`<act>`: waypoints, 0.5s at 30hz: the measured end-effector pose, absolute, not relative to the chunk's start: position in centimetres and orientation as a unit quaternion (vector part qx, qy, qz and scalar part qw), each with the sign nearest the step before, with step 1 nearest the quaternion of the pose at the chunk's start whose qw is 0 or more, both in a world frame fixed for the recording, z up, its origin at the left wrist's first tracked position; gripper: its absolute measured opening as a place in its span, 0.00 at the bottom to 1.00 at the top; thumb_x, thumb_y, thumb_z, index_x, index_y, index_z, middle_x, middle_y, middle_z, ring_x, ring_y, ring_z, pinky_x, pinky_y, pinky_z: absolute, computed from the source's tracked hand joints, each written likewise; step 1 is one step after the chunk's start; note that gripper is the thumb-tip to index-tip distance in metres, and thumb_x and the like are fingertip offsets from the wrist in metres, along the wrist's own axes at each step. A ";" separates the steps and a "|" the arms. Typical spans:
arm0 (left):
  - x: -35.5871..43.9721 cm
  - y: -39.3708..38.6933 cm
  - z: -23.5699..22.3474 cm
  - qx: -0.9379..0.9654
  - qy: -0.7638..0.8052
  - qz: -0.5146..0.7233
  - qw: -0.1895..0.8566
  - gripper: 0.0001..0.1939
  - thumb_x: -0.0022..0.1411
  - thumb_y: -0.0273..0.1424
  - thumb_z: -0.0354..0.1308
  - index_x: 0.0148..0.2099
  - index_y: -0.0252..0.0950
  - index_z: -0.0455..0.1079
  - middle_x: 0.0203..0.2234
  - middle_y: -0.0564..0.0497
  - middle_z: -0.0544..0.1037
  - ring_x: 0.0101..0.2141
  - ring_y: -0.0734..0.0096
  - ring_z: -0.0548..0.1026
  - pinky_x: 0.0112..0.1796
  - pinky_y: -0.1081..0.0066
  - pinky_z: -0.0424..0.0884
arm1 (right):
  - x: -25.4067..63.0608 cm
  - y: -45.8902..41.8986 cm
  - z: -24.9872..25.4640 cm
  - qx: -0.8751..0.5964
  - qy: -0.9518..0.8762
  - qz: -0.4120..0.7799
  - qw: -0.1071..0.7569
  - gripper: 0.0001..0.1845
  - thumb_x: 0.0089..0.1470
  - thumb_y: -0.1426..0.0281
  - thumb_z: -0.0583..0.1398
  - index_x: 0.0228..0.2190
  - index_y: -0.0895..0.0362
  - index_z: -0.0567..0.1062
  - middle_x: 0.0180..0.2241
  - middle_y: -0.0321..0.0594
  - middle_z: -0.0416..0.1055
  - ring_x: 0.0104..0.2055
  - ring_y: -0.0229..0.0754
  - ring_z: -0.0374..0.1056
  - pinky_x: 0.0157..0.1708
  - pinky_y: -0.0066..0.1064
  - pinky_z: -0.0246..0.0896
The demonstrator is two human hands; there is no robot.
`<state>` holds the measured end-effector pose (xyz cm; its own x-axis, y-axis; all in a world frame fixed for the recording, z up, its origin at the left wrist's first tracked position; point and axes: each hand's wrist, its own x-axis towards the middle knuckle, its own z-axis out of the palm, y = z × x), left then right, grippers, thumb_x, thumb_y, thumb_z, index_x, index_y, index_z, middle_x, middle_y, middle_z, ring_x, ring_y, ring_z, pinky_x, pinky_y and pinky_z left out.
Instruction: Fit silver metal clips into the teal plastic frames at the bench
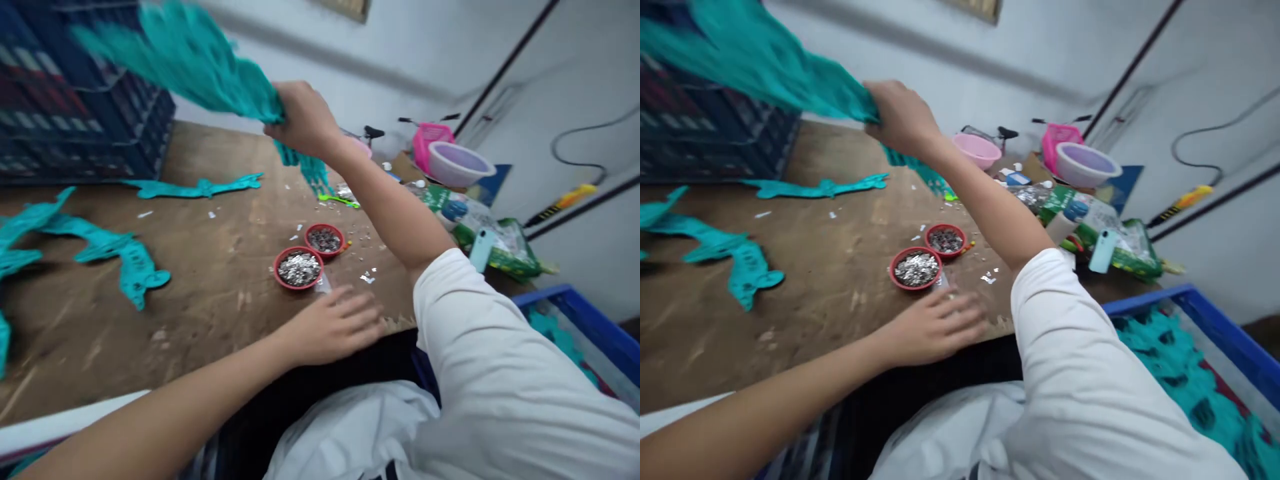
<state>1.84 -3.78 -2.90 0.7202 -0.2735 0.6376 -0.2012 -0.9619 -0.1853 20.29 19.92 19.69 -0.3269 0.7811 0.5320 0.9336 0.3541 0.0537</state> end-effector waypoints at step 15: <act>0.6 -5.5 6.1 -0.573 -0.398 -0.337 -0.632 0.46 0.18 0.31 0.90 0.45 0.42 0.76 0.42 0.55 0.86 0.37 0.59 0.84 0.33 0.64 0.90 | 18.3 -2.2 9.9 -0.469 -0.619 0.315 0.546 0.27 0.42 0.47 0.90 0.33 0.50 0.92 0.34 0.30 0.91 0.42 0.54 0.90 0.37 0.34 0.84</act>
